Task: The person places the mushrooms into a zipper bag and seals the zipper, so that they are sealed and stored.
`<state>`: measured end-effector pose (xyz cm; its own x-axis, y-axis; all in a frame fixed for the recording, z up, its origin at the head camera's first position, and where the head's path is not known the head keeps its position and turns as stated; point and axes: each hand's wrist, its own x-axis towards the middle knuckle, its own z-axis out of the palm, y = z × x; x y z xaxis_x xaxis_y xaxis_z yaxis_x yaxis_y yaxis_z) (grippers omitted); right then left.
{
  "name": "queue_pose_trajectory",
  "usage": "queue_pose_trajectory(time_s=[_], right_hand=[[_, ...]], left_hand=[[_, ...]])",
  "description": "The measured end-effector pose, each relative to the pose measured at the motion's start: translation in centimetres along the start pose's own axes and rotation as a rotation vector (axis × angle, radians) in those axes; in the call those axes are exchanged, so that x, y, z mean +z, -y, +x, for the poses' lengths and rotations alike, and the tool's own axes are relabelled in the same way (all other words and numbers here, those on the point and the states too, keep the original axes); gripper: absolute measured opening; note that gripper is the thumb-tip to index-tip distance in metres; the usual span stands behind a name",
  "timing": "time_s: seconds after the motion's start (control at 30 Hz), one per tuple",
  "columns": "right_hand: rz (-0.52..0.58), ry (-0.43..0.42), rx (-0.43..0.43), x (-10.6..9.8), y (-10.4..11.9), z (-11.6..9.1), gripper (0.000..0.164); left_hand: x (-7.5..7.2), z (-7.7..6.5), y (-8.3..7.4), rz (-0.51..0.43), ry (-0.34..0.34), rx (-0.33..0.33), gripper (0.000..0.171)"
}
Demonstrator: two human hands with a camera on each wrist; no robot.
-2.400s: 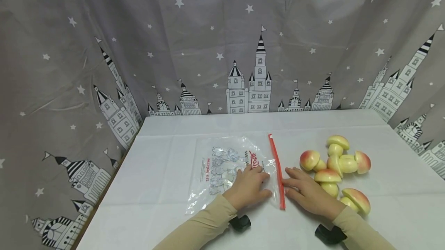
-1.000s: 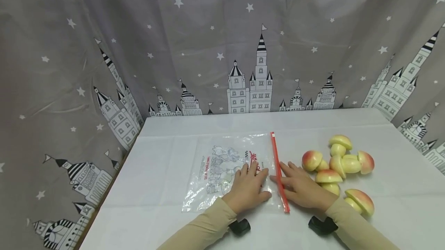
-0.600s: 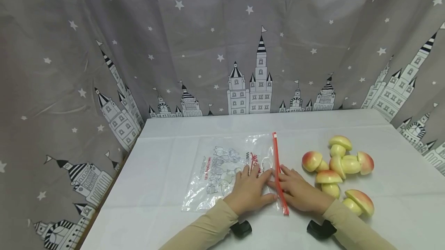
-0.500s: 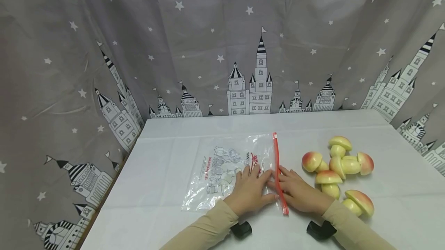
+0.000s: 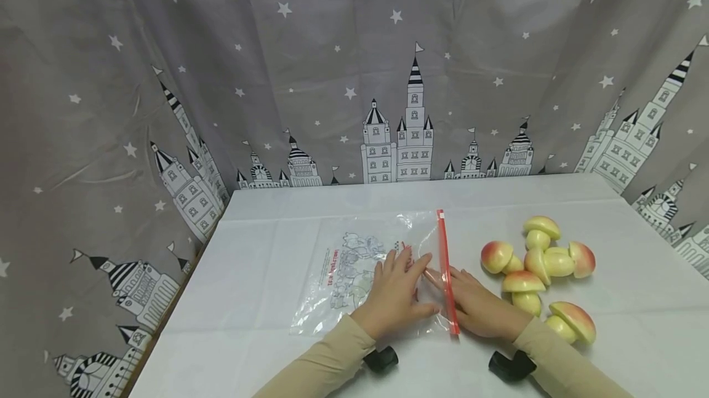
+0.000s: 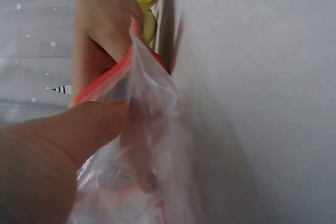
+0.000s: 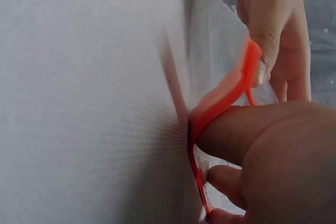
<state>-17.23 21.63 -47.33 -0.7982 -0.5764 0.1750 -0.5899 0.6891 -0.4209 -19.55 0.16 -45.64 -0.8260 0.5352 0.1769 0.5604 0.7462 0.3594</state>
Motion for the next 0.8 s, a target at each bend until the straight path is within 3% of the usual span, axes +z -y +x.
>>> queue_pose_trajectory(time_s=[0.23,0.43,0.57,0.8], right_hand=[[-0.007,0.048,-0.013,-0.3,0.2,0.0,0.057],[-0.033,0.050,-0.061,-0.3,0.2,0.1,0.045],[-0.050,0.029,-0.090,-0.2,0.3,0.1,0.046],[-0.082,0.040,-0.081,-0.2,0.5,0.1,0.048]], left_hand=[[0.6,-0.1,0.1,0.014,-0.005,0.023,0.075],[1.2,-0.4,0.1,0.020,-0.082,0.102,0.062],[1.3,-0.4,0.1,0.016,-0.135,0.151,0.053],[1.1,-0.5,-0.1,-0.009,-0.169,0.152,0.043]])
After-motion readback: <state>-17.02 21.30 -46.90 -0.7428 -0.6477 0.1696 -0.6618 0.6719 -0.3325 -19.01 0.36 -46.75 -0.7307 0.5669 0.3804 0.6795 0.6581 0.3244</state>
